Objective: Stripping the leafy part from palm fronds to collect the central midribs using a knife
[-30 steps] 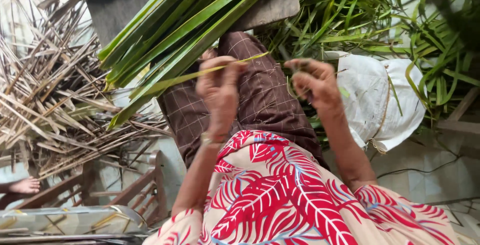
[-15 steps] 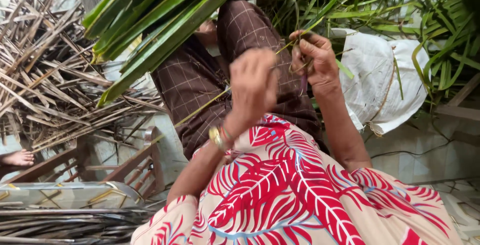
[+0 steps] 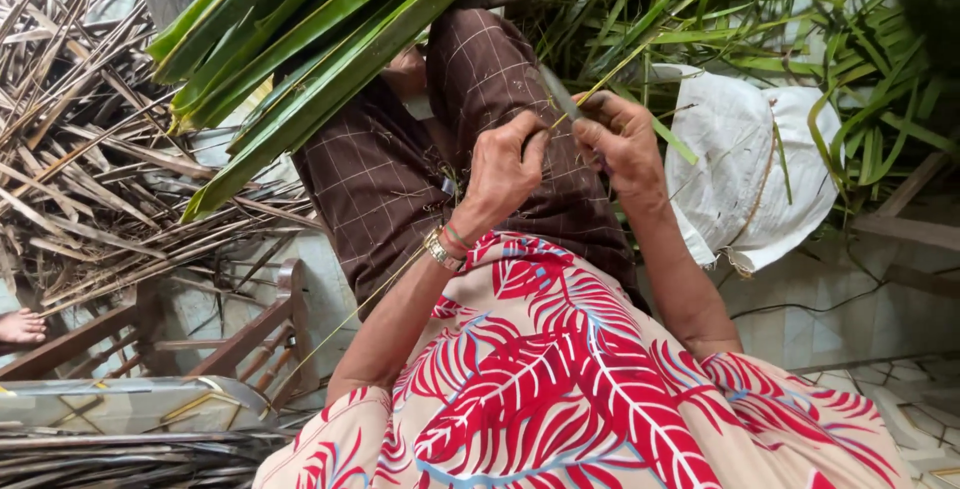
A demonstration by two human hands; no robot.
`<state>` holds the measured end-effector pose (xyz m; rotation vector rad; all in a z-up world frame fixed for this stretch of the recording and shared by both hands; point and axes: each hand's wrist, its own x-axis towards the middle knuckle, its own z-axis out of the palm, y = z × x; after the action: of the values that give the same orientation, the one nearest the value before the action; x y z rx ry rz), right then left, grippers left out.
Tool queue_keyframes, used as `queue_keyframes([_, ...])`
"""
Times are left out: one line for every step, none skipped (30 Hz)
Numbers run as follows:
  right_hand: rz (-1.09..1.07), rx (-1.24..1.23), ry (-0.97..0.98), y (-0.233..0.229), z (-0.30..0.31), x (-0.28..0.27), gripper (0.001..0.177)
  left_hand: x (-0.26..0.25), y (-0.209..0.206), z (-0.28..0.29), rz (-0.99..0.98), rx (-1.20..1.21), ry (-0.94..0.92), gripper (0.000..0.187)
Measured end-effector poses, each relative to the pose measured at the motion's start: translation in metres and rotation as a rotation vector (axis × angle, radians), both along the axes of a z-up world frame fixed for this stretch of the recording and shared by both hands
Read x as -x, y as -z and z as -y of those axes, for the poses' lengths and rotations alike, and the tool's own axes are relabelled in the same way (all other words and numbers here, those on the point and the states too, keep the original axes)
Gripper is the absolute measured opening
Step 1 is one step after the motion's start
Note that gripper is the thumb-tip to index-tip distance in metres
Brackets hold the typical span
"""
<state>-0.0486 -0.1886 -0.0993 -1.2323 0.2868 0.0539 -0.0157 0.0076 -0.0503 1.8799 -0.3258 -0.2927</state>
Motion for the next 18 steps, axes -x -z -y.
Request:
queue_keyframes([-0.007, -0.01, 0.019, 0.005, 0.005, 0.0, 0.024, 0.002, -0.002, 0.0, 0.007, -0.022, 0.004, 0.006])
queue_keyframes([-0.005, -0.007, 0.027, 0.007, 0.009, -0.004, 0.024, 0.004, -0.004, 0.001, 0.01, -0.02, 0.012, 0.006])
queue_keyframes([-0.012, -0.014, 0.065, 0.009, 0.013, -0.008, 0.019, 0.007, -0.006, 0.002, 0.028, -0.052, 0.013, 0.006])
queue_keyframes([-0.019, -0.021, 0.103, 0.011, 0.017, -0.011, 0.015, 0.011, -0.008, 0.002, 0.047, -0.084, 0.014, 0.007])
queue_keyframes([-0.017, -0.017, 0.105, 0.015, 0.029, -0.018, 0.015, 0.015, -0.006, 0.001, 0.049, -0.079, 0.016, 0.007])
queue_keyframes([-0.024, -0.065, 0.162, 0.018, 0.041, -0.025, 0.012, 0.019, -0.004, -0.001, 0.024, -0.077, 0.011, 0.006])
queue_keyframes([-0.028, -0.116, 0.218, 0.021, 0.052, -0.035, 0.01, 0.021, -0.003, -0.004, 0.003, -0.076, 0.004, 0.006])
queue_keyframes([-0.022, -0.114, 0.217, 0.019, 0.05, -0.037, 0.01, 0.02, -0.001, -0.002, 0.008, -0.074, 0.004, 0.006])
queue_keyframes([-0.055, -0.12, 0.208, 0.017, 0.048, -0.039, 0.012, 0.019, 0.002, -0.001, -0.005, -0.08, -0.02, 0.007])
queue_keyframes([-0.088, -0.126, 0.199, 0.016, 0.045, -0.042, 0.014, 0.017, 0.004, 0.001, -0.018, -0.086, -0.044, 0.007])
queue_keyframes([-0.081, -0.123, 0.197, 0.018, 0.046, -0.041, 0.014, 0.014, 0.005, 0.001, -0.012, -0.082, -0.046, 0.007])
queue_keyframes([-0.083, -0.12, 0.213, 0.021, 0.047, -0.041, 0.014, 0.011, 0.007, 0.002, -0.037, -0.084, -0.055, 0.008])
queue_keyframes([-0.093, -0.12, 0.23, 0.024, 0.046, -0.037, 0.013, 0.011, 0.008, 0.001, -0.07, -0.091, -0.063, 0.009])
queue_keyframes([-0.096, -0.12, 0.229, 0.006, 0.036, -0.03, 0.013, 0.009, 0.007, 0.003, -0.072, -0.091, -0.064, 0.009])
queue_keyframes([-0.099, -0.015, 0.193, -0.011, 0.024, -0.025, 0.014, 0.005, 0.006, 0.004, -0.075, -0.097, -0.058, 0.009])
queue_keyframes([-0.103, 0.091, 0.158, -0.029, 0.013, -0.019, 0.017, 0.001, 0.005, 0.005, -0.079, -0.104, -0.051, 0.01])
queue_keyframes([-0.104, 0.092, 0.161, -0.023, 0.006, -0.014, 0.017, -0.001, 0.006, 0.008, -0.079, -0.102, -0.048, 0.01])
queue_keyframes([-0.115, 0.037, 0.104, -0.016, -0.001, -0.008, 0.022, -0.002, 0.007, 0.011, -0.057, -0.112, -0.031, 0.008])
